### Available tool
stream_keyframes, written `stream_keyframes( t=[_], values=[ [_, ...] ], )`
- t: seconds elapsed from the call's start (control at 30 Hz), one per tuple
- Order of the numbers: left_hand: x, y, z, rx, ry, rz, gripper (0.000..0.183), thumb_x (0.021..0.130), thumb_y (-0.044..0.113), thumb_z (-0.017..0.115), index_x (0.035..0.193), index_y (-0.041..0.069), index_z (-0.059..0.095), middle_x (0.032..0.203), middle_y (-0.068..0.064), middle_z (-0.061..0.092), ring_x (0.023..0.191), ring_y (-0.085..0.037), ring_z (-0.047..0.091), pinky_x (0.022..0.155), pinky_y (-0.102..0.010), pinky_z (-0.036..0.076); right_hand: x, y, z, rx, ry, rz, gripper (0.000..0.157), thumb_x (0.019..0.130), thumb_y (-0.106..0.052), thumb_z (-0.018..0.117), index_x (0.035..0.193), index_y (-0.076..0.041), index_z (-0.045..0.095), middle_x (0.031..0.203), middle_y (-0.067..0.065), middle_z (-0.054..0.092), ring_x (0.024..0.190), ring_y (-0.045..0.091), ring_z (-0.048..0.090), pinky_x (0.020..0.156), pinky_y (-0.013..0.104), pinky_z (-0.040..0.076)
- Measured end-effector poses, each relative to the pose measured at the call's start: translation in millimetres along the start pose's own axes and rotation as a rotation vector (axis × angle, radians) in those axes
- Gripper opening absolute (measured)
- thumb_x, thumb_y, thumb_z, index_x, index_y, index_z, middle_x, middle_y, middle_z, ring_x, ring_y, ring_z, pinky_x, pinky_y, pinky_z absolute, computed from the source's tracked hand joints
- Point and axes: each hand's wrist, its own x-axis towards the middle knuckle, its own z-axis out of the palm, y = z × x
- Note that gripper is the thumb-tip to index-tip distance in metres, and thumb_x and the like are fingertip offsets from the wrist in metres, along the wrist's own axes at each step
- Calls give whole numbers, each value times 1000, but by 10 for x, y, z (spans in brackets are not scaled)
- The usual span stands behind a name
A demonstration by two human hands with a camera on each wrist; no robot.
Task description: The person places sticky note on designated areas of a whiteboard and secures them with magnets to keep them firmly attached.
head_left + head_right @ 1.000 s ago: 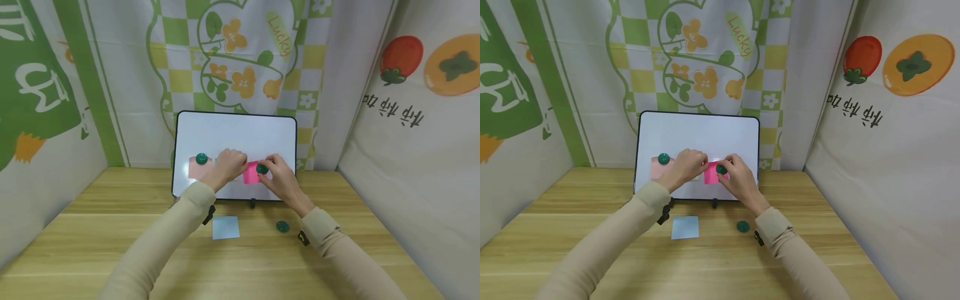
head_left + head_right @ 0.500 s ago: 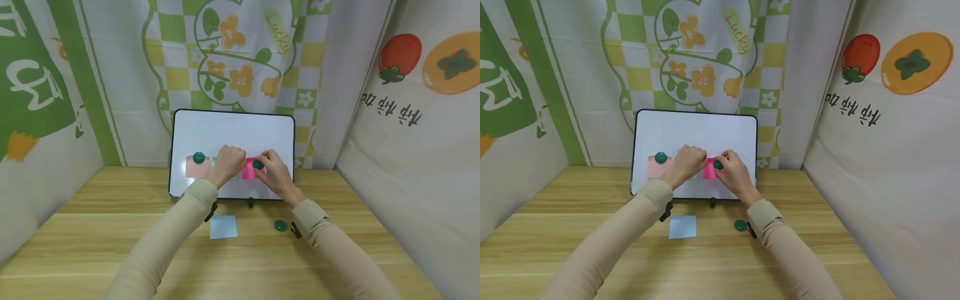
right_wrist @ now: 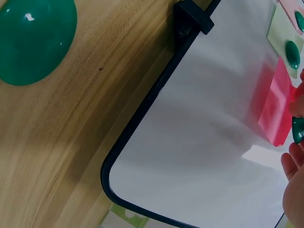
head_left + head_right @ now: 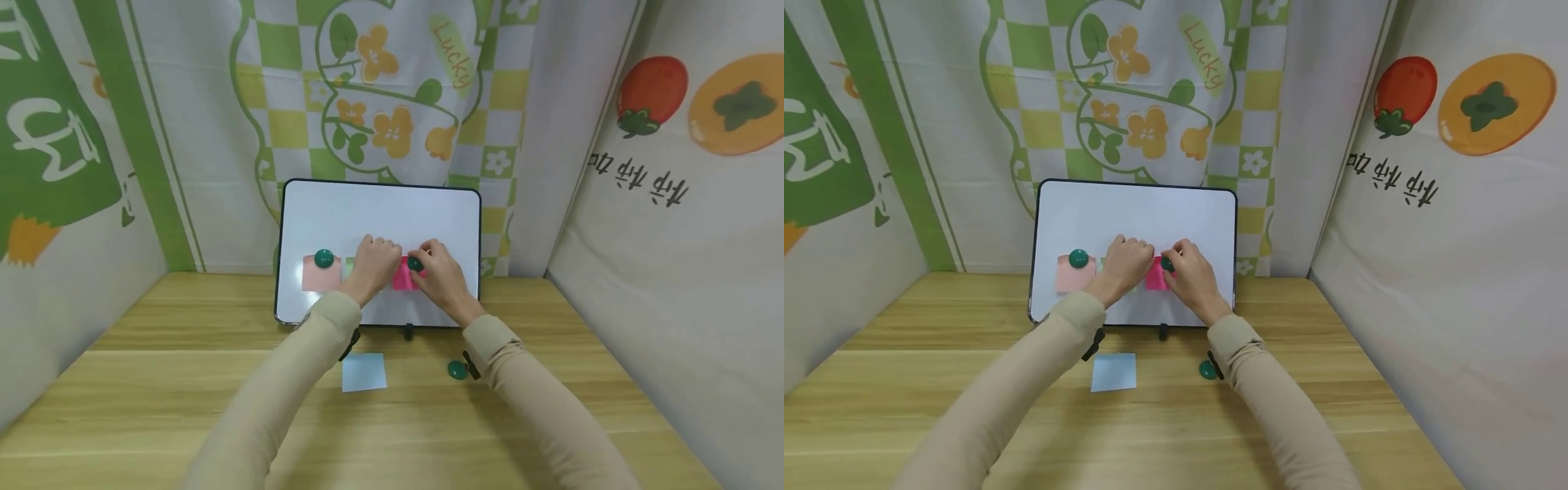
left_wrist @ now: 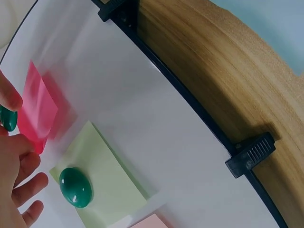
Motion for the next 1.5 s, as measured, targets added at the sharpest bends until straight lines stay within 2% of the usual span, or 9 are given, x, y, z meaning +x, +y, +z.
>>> stream_keyframes(
  t=[0.37, 0.6, 0.77, 0.93, 1.27, 1.5],
  values=[
    [105, 52, -20, 18, -43, -11, 16, 99, 16, 58, 95, 10, 72, 85, -4, 74, 79, -20, 67, 83, -40, 51, 45, 47, 80, -24, 32, -26, 30, 83, -8, 76, 111, -1, 70, 108, 16, 60, 95, 28, 59, 80, 36, 55],
    [105, 74, -9, 12, -66, -8, 14, 98, 15, 60, 97, 10, 72, 90, -6, 74, 82, -22, 68, 84, -41, 51, 68, 51, 160, -55, 25, -32, 25, 85, -7, 74, 108, 0, 70, 107, 16, 60, 96, 29, 59, 83, 38, 54],
    [95, 70, 22, 37, -30, -7, 16, 99, 15, 59, 97, 9, 73, 88, -7, 73, 80, -23, 68, 83, -42, 51, 93, 45, 184, -65, 29, -38, 24, 86, -9, 74, 108, -2, 69, 107, 16, 60, 95, 29, 59, 81, 36, 54],
    [104, 53, 45, 46, -30, -3, 15, 99, 15, 60, 98, 9, 73, 88, -7, 73, 80, -23, 68, 83, -42, 51, 118, 44, 194, -66, 36, -40, 22, 86, -8, 73, 106, -1, 69, 106, 16, 60, 95, 29, 59, 80, 36, 54],
    [134, 21, 39, 72, -104, 12, 16, 96, 15, 65, 108, 11, 74, 96, -6, 74, 86, -22, 68, 93, -46, 50, 160, 66, 227, -52, 12, -31, 19, 88, -5, 71, 105, 1, 69, 108, 17, 60, 97, 30, 59, 81, 35, 55],
    [150, 20, 31, 72, -107, 0, 17, 94, 16, 67, 110, 12, 74, 96, -5, 74, 87, -23, 69, 94, -47, 50, 174, 76, 242, -46, -6, -21, 17, 89, -6, 69, 105, 1, 69, 109, 17, 60, 99, 30, 58, 82, 36, 55]
  ],
)
